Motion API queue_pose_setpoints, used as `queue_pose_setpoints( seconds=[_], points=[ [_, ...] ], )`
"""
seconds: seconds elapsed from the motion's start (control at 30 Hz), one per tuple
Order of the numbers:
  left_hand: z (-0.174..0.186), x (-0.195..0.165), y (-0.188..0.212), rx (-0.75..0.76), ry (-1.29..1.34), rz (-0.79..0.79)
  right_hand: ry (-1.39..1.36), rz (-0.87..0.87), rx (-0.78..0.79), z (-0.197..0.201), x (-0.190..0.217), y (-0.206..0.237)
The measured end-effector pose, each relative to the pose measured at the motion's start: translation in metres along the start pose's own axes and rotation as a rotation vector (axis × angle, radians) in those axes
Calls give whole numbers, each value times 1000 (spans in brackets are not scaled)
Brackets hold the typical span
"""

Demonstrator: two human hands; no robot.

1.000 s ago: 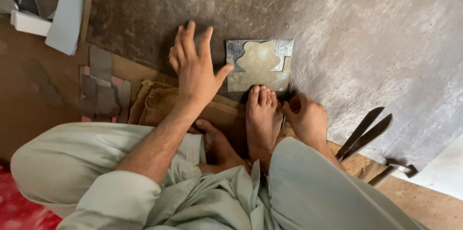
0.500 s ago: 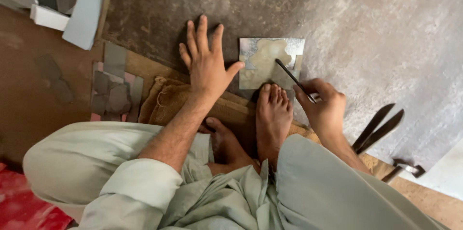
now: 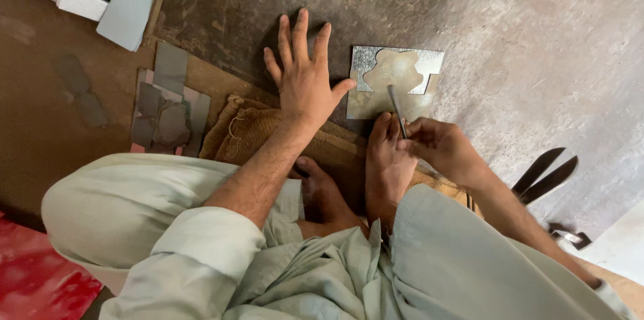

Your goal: The person sits on the workshop floor and traces around a shaped template placed on square metal sheets, using a marker to draw the pattern outline. They finish a traced sheet, set it aside with completed pieces, and pull a new blank sheet to trace the next one.

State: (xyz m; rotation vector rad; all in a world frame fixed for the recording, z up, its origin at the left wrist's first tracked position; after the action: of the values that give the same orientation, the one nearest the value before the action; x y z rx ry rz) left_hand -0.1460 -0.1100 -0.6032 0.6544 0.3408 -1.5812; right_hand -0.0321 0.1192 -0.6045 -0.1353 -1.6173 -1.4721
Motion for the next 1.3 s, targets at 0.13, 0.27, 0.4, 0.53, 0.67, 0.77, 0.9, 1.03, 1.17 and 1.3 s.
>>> queue_pose_setpoints(
  seconds=[0.13, 0.27, 0.4, 0.53, 0.67, 0.77, 0.9, 1.03, 1.17, 1.3],
  points=[
    [-1, 6, 0, 2, 2, 40, -55, 252, -227, 9, 36, 0],
    [1, 9, -1, -31, 53, 45, 9, 430, -312, 11, 76, -22],
    [0, 10, -2, -36, 50, 44, 47, 516, -330, 13, 101, -53],
    [-2, 11, -2, -44, 43, 48, 233, 598, -264, 15, 118, -72],
    [-3, 12, -3, -58, 45, 45, 389, 566, -231, 17, 119, -84],
    [-3, 12, -3, -66, 37, 43, 412, 533, -206, 16, 115, -92],
    [-2, 13, -3, -77, 28, 41, 447, 570, -179, 10, 116, -96],
    [2, 10, 0, -112, 26, 4, 533, 638, -181, 12, 124, -84],
    [-1, 14, 2, -88, 60, 32, 624, 788, -313, 19, 141, -59],
    [6, 7, 7, -166, 58, -41, 626, 681, -464, 2, 128, -56]
  ],
)
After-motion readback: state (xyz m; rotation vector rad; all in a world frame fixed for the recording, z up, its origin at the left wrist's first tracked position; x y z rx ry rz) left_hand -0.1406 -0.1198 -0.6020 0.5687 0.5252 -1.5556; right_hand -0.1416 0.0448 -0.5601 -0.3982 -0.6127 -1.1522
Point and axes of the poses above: each hand's wrist, its own y-axis away from the middle knuckle, its own z-axis out of the back of the hand, x = y × z, the point moved 10 cm from there along -y, towards the middle knuckle, and after that the axes turned 11 degrees about y, right-handed, at the moved point
